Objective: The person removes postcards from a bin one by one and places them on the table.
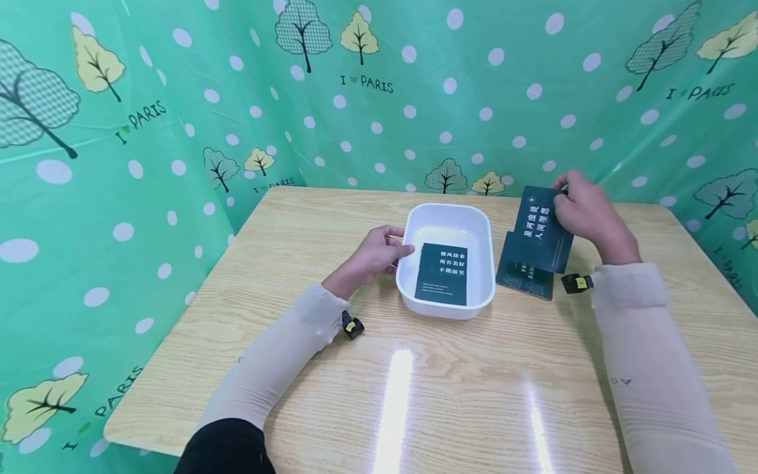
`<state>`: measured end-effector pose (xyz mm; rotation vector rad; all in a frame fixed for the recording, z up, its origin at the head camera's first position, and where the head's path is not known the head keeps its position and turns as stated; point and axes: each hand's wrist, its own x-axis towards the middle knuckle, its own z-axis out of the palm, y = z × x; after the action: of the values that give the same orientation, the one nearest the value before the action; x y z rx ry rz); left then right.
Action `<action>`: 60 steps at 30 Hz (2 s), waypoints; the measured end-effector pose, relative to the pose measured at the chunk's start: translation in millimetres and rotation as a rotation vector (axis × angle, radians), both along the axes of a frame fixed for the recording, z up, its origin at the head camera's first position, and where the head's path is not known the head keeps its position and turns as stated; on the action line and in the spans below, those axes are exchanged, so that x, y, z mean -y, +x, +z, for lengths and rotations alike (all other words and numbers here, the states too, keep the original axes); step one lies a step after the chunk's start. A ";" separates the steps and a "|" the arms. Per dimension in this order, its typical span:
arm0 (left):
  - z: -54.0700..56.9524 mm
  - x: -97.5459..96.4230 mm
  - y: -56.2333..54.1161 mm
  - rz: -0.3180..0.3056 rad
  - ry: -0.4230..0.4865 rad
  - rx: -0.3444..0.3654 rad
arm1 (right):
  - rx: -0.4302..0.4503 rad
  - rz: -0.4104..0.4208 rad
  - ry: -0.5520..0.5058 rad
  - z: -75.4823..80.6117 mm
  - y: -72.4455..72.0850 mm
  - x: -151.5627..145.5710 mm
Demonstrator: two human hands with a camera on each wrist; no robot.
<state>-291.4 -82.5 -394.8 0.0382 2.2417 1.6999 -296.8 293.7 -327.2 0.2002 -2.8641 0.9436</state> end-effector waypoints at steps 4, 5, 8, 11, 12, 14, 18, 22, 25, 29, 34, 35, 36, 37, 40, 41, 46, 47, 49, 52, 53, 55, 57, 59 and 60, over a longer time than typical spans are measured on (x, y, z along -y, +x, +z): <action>-0.9 0.1 -0.8 -0.004 0.007 0.002 | 0.041 0.032 0.037 -7.2 -2.8 -1.4; -1.2 0.2 -1.1 -0.005 0.007 0.003 | 0.054 0.043 0.046 -8.6 -3.7 -1.4; -1.5 0.4 -1.4 -0.005 0.009 0.003 | 0.101 0.078 0.060 -12.2 -6.5 -1.4; -1.5 0.6 -1.8 -0.003 0.010 0.003 | 0.141 0.102 0.061 -14.7 -8.2 -0.8; -1.5 0.6 -2.0 -0.003 0.011 0.003 | 0.154 0.108 0.063 -15.7 -8.9 -0.8; -1.6 0.6 -2.3 -0.004 0.013 0.004 | 0.179 0.116 0.073 -17.5 -9.7 -1.0; -1.7 0.4 -2.8 -0.008 0.015 0.003 | 0.228 0.134 0.099 -21.5 -11.3 -1.1; -1.9 0.4 -2.9 -0.009 0.012 0.002 | 0.277 0.159 0.122 -25.1 -11.8 -1.2; -2.0 0.7 -2.9 -0.007 0.009 0.003 | 0.301 0.183 0.135 -27.9 -11.9 -1.7; -2.3 0.9 -3.2 -0.007 0.008 0.003 | 0.308 0.203 0.151 -32.2 -13.0 -2.7; -3.0 1.1 -3.8 -0.007 0.011 0.010 | 0.323 0.209 0.180 -38.6 -16.0 -5.6; -3.0 1.2 -3.7 -0.007 0.012 0.010 | 0.332 0.210 0.183 -40.0 -16.8 -6.7; -3.0 1.2 -3.6 -0.007 0.013 0.011 | 0.342 0.210 0.187 -40.8 -17.0 -7.1; -2.9 1.3 -3.5 -0.008 0.012 0.010 | 0.352 0.210 0.191 -41.8 -17.3 -7.8; -2.5 1.3 -2.7 -0.011 0.019 0.009 | 0.383 0.210 0.198 -43.3 -17.1 -8.9; -2.2 1.2 -2.3 -0.012 0.018 0.009 | 0.391 0.211 0.200 -43.6 -17.0 -9.0; -1.5 0.8 -1.3 -0.008 0.016 0.007 | 0.405 0.217 0.219 -44.6 -16.9 -7.9; -1.4 0.8 -1.2 -0.007 0.015 0.007 | 0.405 0.219 0.224 -45.0 -16.9 -7.7; -1.6 0.9 -1.5 -0.006 0.015 0.006 | 0.403 0.224 0.239 -46.1 -17.1 -7.3; -2.5 1.0 -2.0 -0.006 0.015 0.004 | 0.404 0.223 0.258 -48.0 -17.3 -6.8; -2.7 1.2 -2.1 -0.007 0.016 0.003 | 0.406 0.220 0.263 -48.5 -17.4 -6.7; -3.1 1.1 -2.4 -0.008 0.014 0.002 | 0.411 0.216 0.271 -50.0 -18.0 -6.7; -3.2 1.1 -2.7 -0.009 0.012 0.002 | 0.412 0.213 0.277 -51.9 -19.5 -7.0; -3.4 1.1 -3.0 -0.008 0.011 0.002 | 0.411 0.211 0.286 -53.3 -20.7 -6.9; -3.4 1.1 -3.1 -0.008 0.009 0.002 | 0.413 0.211 0.291 -53.8 -21.1 -6.8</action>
<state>-294.5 -83.5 -398.2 0.0472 2.2293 1.7057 -317.8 300.5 -381.0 0.3822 -3.4150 0.6538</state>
